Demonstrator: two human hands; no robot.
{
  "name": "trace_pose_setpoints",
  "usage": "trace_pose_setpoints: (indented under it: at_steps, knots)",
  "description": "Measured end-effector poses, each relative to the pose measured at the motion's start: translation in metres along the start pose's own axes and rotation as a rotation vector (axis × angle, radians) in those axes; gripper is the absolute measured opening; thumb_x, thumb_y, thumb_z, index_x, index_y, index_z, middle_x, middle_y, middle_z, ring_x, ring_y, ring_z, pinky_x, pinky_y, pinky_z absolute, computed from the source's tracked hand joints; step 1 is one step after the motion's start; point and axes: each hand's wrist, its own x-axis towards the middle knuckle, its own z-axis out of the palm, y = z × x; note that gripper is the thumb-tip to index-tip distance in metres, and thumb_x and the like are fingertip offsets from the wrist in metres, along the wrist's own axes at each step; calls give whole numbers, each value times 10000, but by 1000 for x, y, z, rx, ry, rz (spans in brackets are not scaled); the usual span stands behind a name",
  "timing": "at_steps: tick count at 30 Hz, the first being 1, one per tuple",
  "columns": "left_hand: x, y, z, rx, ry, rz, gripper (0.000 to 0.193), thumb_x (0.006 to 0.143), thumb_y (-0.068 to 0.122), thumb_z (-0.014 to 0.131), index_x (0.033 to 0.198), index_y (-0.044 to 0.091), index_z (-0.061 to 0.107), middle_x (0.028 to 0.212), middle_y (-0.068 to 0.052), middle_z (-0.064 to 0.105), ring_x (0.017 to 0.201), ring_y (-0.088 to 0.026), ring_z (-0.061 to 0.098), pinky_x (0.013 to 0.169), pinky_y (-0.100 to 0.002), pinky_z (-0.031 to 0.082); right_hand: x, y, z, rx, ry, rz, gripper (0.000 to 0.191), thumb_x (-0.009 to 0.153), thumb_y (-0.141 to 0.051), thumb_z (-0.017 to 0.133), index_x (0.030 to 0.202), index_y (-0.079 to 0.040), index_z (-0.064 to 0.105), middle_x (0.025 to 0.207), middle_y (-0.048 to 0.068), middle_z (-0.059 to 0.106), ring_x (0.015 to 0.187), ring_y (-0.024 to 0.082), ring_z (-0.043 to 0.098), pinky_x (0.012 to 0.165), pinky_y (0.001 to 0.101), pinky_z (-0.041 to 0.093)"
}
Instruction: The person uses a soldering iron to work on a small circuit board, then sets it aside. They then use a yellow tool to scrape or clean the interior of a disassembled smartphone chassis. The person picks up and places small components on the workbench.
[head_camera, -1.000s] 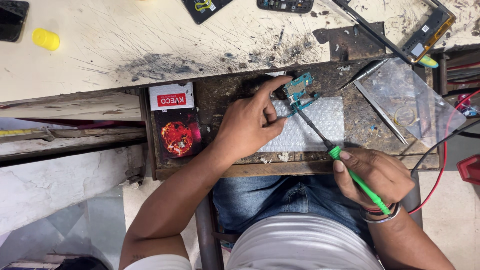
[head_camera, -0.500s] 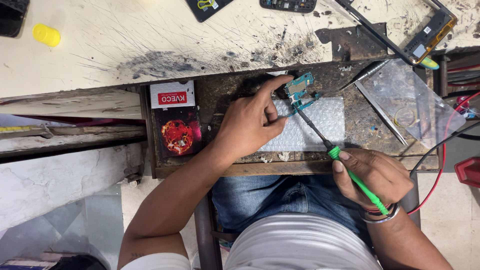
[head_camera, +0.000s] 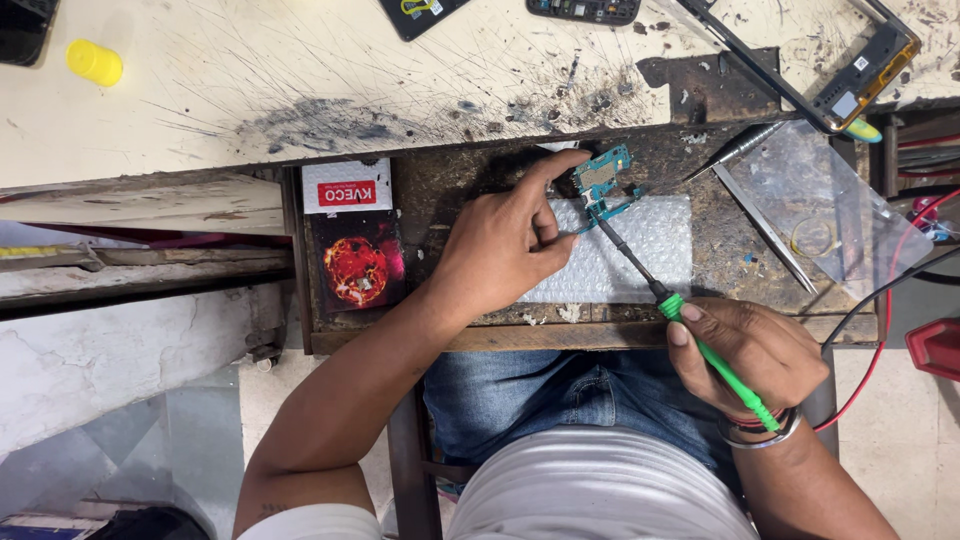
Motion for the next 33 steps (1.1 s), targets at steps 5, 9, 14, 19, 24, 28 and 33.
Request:
trace_pose_setpoints:
  at_steps: [5,9,14,19,24,28,33]
  knots:
    - [1,0,0,5,-3,-4,805,851,202,813,1541,237,401,744,-23,710,596,-166,727,590,-326,590,-2,1,-1,-18,-4,10,115,920,-50,820,954,-25,713,888,131,739,813,259,754,695,321,600]
    - [0,0,0,5,-4,0,802,853,196,809,1542,234,399,742,-23,712,593,-166,727,587,-327,590,-2,1,-2,-27,-10,15,119,934,-65,821,957,-26,711,894,129,741,787,250,754,700,319,600]
    - [0,0,0,-3,-13,2,793,866,191,799,1544,226,390,742,-22,716,599,-161,735,593,-320,597,-3,1,-1,-4,-3,40,127,937,-76,822,947,-25,707,880,127,737,763,240,755,693,309,598]
    - [0,0,-1,-5,-4,2,790,862,183,802,1541,226,399,750,-28,720,612,-170,740,599,-326,593,-3,1,-2,8,-5,55,141,947,-78,822,946,-25,691,903,134,744,791,243,765,708,305,601]
    - [0,2,-1,-2,-6,-10,794,852,181,807,1536,236,408,750,-27,722,614,-174,740,604,-330,592,-3,2,-2,36,-5,61,144,939,-72,819,936,-30,681,899,136,744,808,247,768,715,310,607]
    - [0,2,-1,-13,-4,-16,794,852,178,805,1537,241,409,748,-25,720,609,-171,738,602,-327,595,-5,2,0,19,24,61,138,943,-66,814,953,-19,685,902,143,743,791,248,767,722,316,608]
    - [0,1,0,-11,0,-3,796,853,176,808,1537,233,406,749,-26,718,610,-174,736,603,-329,594,-5,3,0,14,21,45,148,946,-69,818,946,-18,679,902,140,745,789,248,769,713,313,609]
